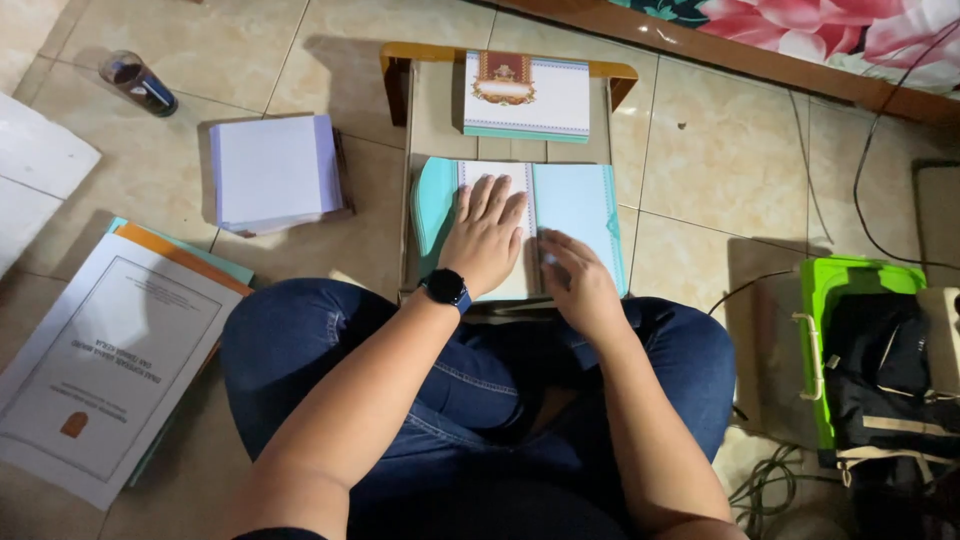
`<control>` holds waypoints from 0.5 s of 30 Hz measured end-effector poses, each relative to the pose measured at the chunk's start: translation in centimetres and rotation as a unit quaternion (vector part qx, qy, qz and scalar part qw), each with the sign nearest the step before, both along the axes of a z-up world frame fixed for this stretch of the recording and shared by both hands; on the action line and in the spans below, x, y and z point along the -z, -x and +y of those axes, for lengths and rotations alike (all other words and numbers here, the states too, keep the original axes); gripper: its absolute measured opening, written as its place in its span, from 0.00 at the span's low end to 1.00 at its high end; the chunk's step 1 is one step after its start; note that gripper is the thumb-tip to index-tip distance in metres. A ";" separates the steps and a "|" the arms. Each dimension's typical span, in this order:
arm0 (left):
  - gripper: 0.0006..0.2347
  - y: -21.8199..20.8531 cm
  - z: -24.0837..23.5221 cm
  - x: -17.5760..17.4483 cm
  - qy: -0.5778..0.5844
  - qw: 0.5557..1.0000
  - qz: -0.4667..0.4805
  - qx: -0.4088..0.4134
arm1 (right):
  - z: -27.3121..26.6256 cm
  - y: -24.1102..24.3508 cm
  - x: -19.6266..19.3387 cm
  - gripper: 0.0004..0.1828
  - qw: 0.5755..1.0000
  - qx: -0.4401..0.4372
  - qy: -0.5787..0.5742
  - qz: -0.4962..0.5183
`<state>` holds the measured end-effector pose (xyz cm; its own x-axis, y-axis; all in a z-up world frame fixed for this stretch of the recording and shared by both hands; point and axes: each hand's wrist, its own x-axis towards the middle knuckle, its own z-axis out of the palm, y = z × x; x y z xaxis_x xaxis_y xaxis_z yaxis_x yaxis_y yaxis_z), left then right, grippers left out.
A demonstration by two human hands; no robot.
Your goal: Organizing printed cards by picking them up from a stack and placing them into a blue folder while sitting on the floor.
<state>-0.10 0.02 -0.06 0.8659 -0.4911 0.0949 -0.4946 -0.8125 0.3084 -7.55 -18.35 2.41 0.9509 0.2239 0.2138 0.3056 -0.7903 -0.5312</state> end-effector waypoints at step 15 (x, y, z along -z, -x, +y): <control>0.26 0.0 -0.1 0.2 -0.032 0.999 0.018 -0.007 | 0.8 -2.6 2.2 0.34 0.962 0.091 0.227 0.121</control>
